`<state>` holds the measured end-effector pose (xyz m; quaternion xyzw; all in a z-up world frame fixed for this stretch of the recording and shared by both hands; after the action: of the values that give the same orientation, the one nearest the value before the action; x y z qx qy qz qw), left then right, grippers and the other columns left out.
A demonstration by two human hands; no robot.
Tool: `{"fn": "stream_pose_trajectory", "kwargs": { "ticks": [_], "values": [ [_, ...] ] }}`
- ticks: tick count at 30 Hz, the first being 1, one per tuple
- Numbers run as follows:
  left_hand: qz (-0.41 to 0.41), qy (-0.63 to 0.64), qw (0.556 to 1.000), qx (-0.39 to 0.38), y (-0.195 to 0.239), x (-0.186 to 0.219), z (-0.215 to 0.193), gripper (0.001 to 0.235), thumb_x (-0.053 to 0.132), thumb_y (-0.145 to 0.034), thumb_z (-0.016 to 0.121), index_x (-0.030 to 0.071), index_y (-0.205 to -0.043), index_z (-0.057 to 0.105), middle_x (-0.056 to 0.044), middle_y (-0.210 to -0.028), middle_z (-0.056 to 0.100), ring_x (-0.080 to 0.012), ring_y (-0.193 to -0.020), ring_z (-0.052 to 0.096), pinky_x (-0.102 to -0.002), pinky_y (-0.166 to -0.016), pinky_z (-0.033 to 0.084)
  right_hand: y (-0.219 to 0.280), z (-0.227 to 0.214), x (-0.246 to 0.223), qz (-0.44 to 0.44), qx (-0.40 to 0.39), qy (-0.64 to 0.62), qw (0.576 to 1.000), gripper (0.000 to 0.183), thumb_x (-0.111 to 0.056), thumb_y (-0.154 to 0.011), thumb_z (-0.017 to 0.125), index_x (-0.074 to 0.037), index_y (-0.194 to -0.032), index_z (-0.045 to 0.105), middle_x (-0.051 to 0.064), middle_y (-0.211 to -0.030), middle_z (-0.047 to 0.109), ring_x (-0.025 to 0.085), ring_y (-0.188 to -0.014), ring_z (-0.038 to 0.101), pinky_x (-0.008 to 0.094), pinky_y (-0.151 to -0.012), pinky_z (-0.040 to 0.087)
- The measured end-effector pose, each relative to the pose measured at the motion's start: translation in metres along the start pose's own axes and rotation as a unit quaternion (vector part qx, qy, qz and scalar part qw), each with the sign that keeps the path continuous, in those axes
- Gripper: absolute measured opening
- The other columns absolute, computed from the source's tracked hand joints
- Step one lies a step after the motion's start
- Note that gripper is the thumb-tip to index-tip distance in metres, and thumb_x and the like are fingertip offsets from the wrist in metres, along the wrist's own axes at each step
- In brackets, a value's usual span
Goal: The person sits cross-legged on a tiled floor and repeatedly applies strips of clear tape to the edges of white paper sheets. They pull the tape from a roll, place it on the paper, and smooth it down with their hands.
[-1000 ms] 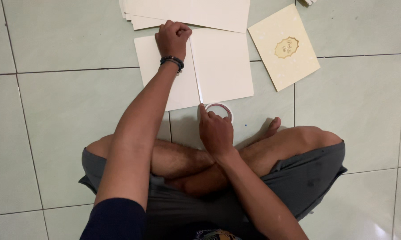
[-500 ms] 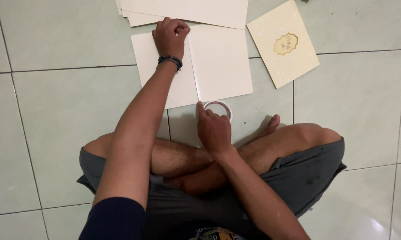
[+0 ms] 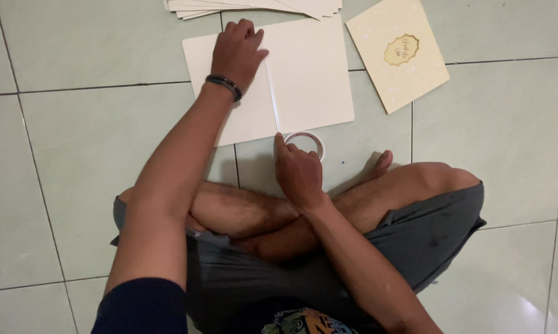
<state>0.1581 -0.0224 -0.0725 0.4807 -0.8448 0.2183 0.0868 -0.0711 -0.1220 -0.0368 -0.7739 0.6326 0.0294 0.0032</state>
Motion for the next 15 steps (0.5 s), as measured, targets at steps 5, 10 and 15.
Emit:
{"fn": "stream_pose_trajectory", "kwargs": {
  "ticks": [5,10,15],
  "values": [
    [-0.017,0.01,0.994,-0.105,0.006,-0.004,0.002,0.081,0.056,-0.078,0.087,0.005,-0.135,0.062,-0.007,-0.117,0.045,-0.0316,-0.102,0.043,-0.045,-0.08,0.041,0.002,0.004,0.002,0.01,0.011,-0.028,1.0,0.061,0.004,-0.074,0.055,-0.007,-0.133,0.064,0.0,-0.065,0.06,0.026,-0.05,0.06,0.042,-0.051,0.045],
    [-0.02,-0.024,0.983,-0.18,0.007,0.002,0.003,0.11,0.074,-0.07,0.086,0.003,-0.146,0.051,-0.009,-0.122,0.039,-0.0322,-0.109,0.039,-0.044,-0.089,0.041,0.001,0.007,0.002,0.008,-0.023,-0.046,0.999,0.059,0.001,-0.078,0.055,-0.005,-0.137,0.06,0.002,-0.072,0.067,0.029,-0.055,0.064,0.045,-0.053,0.048],
    [-0.032,-0.022,0.984,-0.173,0.009,0.002,0.005,0.114,0.07,-0.063,0.089,0.004,-0.146,0.049,-0.01,-0.124,0.04,-0.0329,-0.112,0.039,-0.046,-0.093,0.04,0.003,0.008,0.002,0.0,0.023,-0.045,0.999,0.06,0.004,-0.075,0.056,-0.005,-0.134,0.063,0.0,-0.064,0.059,0.026,-0.047,0.054,0.041,-0.046,0.041]
  ]
}}
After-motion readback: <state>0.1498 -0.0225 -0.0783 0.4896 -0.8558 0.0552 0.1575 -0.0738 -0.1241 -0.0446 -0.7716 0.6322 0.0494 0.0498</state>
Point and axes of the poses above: each hand's wrist, its own y-axis away from the middle knuckle, its own z-axis out of the palm, x = y × z, the point moved 8 cm from there along -y, towards the middle knuckle
